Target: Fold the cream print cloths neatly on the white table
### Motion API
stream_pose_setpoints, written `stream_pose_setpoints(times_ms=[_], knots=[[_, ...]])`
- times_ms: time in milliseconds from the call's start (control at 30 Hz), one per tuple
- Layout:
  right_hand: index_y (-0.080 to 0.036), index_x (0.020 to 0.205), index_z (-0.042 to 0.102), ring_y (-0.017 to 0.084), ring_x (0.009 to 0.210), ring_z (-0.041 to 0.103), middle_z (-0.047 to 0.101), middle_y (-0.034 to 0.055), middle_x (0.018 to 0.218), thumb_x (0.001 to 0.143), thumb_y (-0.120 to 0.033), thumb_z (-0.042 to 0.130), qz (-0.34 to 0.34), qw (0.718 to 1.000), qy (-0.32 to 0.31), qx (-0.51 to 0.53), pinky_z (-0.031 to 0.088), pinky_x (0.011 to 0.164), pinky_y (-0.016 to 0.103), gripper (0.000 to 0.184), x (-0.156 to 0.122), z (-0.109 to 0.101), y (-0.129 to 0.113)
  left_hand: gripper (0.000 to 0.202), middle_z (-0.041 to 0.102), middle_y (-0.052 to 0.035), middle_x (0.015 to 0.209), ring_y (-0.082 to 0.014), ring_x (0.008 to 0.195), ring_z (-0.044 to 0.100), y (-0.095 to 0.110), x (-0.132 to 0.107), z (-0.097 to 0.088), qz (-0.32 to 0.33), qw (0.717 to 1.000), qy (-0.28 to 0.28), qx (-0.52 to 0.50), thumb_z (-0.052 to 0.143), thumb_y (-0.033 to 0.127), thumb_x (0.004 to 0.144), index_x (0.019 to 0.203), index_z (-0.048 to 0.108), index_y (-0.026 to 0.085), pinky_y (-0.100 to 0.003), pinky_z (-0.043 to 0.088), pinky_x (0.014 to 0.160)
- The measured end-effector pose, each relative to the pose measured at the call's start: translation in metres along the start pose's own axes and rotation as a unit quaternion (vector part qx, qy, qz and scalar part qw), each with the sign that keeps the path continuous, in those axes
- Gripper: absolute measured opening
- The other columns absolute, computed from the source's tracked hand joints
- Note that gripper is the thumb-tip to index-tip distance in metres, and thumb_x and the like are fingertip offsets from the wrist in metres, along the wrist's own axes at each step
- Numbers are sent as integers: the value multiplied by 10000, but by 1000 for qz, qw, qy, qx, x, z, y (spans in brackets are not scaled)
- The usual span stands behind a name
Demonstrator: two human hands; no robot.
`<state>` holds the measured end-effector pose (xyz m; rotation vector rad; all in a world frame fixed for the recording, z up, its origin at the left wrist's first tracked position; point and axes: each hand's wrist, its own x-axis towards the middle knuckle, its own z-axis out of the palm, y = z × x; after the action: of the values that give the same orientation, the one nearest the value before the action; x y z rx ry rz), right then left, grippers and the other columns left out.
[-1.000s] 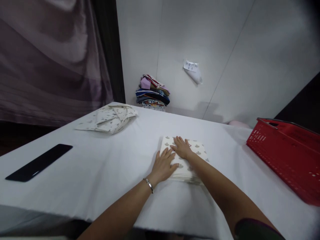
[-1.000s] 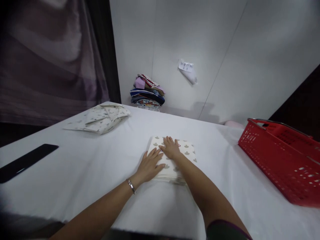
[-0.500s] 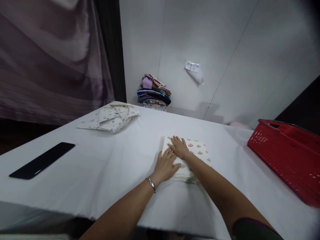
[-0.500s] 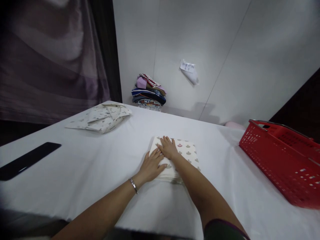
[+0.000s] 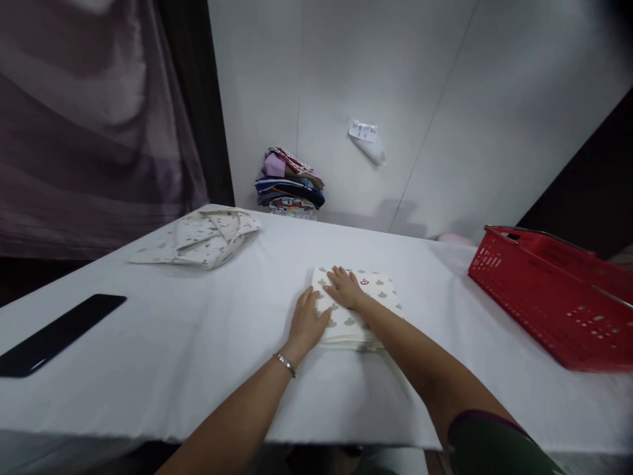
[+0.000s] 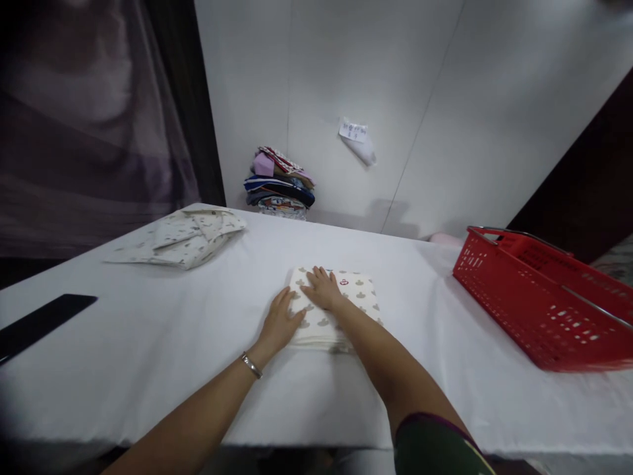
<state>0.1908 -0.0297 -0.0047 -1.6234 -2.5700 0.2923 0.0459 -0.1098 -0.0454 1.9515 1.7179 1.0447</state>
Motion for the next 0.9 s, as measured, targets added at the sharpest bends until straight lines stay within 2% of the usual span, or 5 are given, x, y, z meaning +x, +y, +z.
stream_pose_setpoints(times_ms=[100, 267, 433, 700, 900], knots=[[-215, 1402, 294, 246, 1386, 50, 127, 98, 1514, 901, -548, 299, 23, 1000, 15, 2, 60, 1079, 487, 601, -22, -3, 15, 578, 297, -108, 1449, -230, 1343, 263, 0, 1, -2, -44, 999, -28, -9, 511, 365, 799, 1321, 335, 191, -401, 251, 1101], [-183, 1403, 306, 244, 1381, 91, 166, 104, 1504, 883, -469, 393, 178, 981, 64, 49, 99, 1088, 461, 600, -58, -10, 77, 600, 364, -130, 1412, -248, 1294, 350, 2, 5, -10, -63, 997, -47, -22, 486, 388, 810, 1338, 317, 157, -380, 317, 1053], [-113, 1409, 287, 247, 1271, 378, 389, 153, 1397, 854, -477, 427, 287, 934, 104, 185, 300, 1026, 350, 678, -70, -13, 124, 609, 459, -131, 1341, -249, 1200, 464, 4, 10, -20, -110, 992, -51, -29, 487, 380, 804, 1343, 311, 157, -361, 399, 963], [-140, 1437, 193, 266, 1048, 570, 434, 204, 1344, 797, -518, 502, 334, 887, 84, 309, 500, 762, 348, 805, -69, -10, 132, 701, 564, -172, 1224, -270, 1049, 583, 1, 33, -31, -212, 968, -129, -38, 575, 431, 751, 1323, 319, 116, -362, 449, 879], [-150, 1347, 379, 242, 907, 634, 555, 195, 1224, 735, -536, 620, 313, 856, 33, 409, 538, 700, 335, 762, -73, -18, 134, 591, 598, -162, 1171, -246, 991, 612, 5, 35, -31, -255, 942, -152, -156, 633, 462, 703, 1149, 477, 108, -293, 489, 798]])
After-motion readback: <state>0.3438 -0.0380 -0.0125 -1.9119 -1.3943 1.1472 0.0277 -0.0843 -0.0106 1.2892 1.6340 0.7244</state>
